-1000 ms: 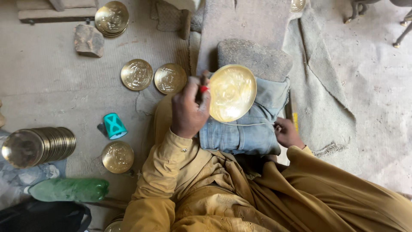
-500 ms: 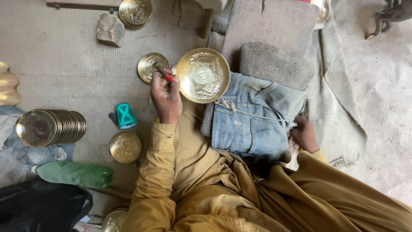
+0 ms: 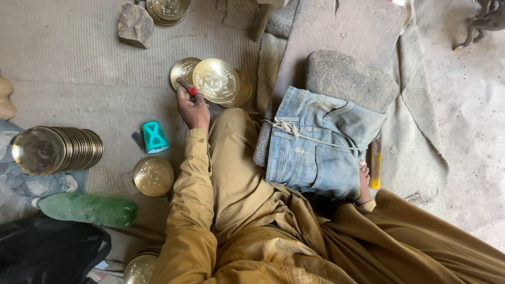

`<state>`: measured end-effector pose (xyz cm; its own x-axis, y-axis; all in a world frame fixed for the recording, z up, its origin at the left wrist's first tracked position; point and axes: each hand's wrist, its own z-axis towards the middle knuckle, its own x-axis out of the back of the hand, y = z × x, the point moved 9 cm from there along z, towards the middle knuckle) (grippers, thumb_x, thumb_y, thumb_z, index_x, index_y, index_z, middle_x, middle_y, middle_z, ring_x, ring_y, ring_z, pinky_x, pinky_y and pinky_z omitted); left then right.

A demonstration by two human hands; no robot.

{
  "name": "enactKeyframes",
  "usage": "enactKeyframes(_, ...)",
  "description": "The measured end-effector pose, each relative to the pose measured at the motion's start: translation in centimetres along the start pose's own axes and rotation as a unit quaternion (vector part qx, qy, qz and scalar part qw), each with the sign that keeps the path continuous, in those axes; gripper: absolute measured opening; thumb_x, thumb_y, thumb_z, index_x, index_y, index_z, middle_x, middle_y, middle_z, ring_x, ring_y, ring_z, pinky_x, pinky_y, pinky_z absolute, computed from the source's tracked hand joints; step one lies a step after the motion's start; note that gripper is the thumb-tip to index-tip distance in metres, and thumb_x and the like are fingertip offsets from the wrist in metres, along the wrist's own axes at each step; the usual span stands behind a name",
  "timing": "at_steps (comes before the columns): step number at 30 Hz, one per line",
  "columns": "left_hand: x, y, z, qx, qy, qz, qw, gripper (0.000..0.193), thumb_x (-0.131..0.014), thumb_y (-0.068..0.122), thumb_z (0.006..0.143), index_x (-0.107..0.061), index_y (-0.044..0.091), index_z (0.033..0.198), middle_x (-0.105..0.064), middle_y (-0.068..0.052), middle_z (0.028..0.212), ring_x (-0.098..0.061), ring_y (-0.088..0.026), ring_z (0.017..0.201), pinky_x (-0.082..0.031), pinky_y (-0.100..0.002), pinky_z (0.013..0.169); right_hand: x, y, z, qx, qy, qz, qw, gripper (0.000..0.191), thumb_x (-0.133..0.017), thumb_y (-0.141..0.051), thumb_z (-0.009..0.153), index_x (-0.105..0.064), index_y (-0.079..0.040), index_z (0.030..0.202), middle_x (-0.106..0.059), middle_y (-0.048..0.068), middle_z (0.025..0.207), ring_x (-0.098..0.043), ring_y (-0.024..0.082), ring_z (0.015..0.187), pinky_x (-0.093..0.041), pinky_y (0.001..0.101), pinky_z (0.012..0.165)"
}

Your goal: The person sits cross-legged on the floor with a brass plate resting on a denim cushion, holding a chisel against the plate's engraved surface and striking it with a wooden mallet to emboss the decorative pattern. They reposition the chisel and rotate the plate as they work around the design, with finished brass plates stacked nearby.

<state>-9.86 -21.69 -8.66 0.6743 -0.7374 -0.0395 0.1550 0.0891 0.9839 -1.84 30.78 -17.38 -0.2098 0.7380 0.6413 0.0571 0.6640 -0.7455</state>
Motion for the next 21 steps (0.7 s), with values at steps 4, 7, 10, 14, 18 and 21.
enactKeyframes(4,-0.2,-1.2,0.0,0.029,0.001,-0.008,1.0,0.02,-0.063,-0.009,0.096,-0.052,0.002,0.11,-0.061,-0.006,0.099,-0.061,-0.01,0.086,-0.053,-0.024,0.074,0.1,0.2,-0.5,0.005,0.002,0.001,1.0,0.028,-0.067,-0.003,0.088,-0.069,0.006,0.115,-0.074,0.019,0.098,-0.068,0.024,0.088,-0.053,0.0361,0.081)
enactKeyframes(7,-0.7,-2.2,-0.2,0.084,-0.009,-0.027,0.996,0.019,-0.062,-0.007,0.096,-0.052,0.003,0.108,-0.06,-0.006,0.095,-0.059,-0.011,0.08,-0.052,-0.025,0.069,0.3,0.2,-0.9,0.009,0.005,0.002,1.0,0.029,-0.068,-0.005,0.088,-0.069,0.006,0.115,-0.074,0.019,0.098,-0.068,0.025,0.089,-0.053,0.0363,0.082)
enactKeyframes(10,-1.4,-2.5,-0.3,0.102,-0.03,-0.011,0.994,0.019,-0.062,-0.007,0.096,-0.051,0.003,0.108,-0.062,-0.007,0.093,-0.059,-0.012,0.079,-0.049,-0.026,0.07,0.6,0.1,-1.3,0.012,0.009,0.003,1.0,0.03,-0.068,-0.006,0.087,-0.069,0.006,0.115,-0.074,0.019,0.099,-0.068,0.025,0.09,-0.053,0.0366,0.082)
enactKeyframes(14,-0.2,-1.3,-0.1,0.009,0.013,0.031,0.999,0.022,-0.062,-0.01,0.094,-0.051,0.002,0.107,-0.06,-0.006,0.096,-0.06,-0.013,0.088,-0.05,-0.026,0.081,0.9,-0.5,-1.6,0.033,0.013,0.001,0.999,0.032,-0.068,-0.009,0.087,-0.068,0.006,0.115,-0.074,0.02,0.1,-0.069,0.026,0.092,-0.053,0.0369,0.083)
enactKeyframes(18,2.6,-1.8,0.2,0.014,0.09,-0.007,0.996,0.02,-0.062,-0.011,0.095,-0.047,0.001,0.103,-0.06,-0.008,0.096,-0.057,-0.014,0.086,-0.05,-0.027,0.079,1.3,-1.2,-1.8,0.061,0.019,0.001,0.998,0.034,-0.069,-0.011,0.087,-0.068,0.006,0.116,-0.074,0.02,0.1,-0.069,0.027,0.093,-0.053,0.0372,0.084)
enactKeyframes(21,4.0,-1.2,0.9,-0.008,0.115,-0.016,0.993,0.023,-0.06,-0.015,0.091,-0.05,-0.001,0.105,-0.058,-0.008,0.102,-0.058,-0.014,0.091,-0.05,-0.027,0.085,2.2,-2.0,-2.2,0.102,0.028,0.001,0.994,0.035,-0.069,-0.013,0.086,-0.068,0.006,0.116,-0.074,0.02,0.101,-0.07,0.027,0.094,-0.053,0.0374,0.084)
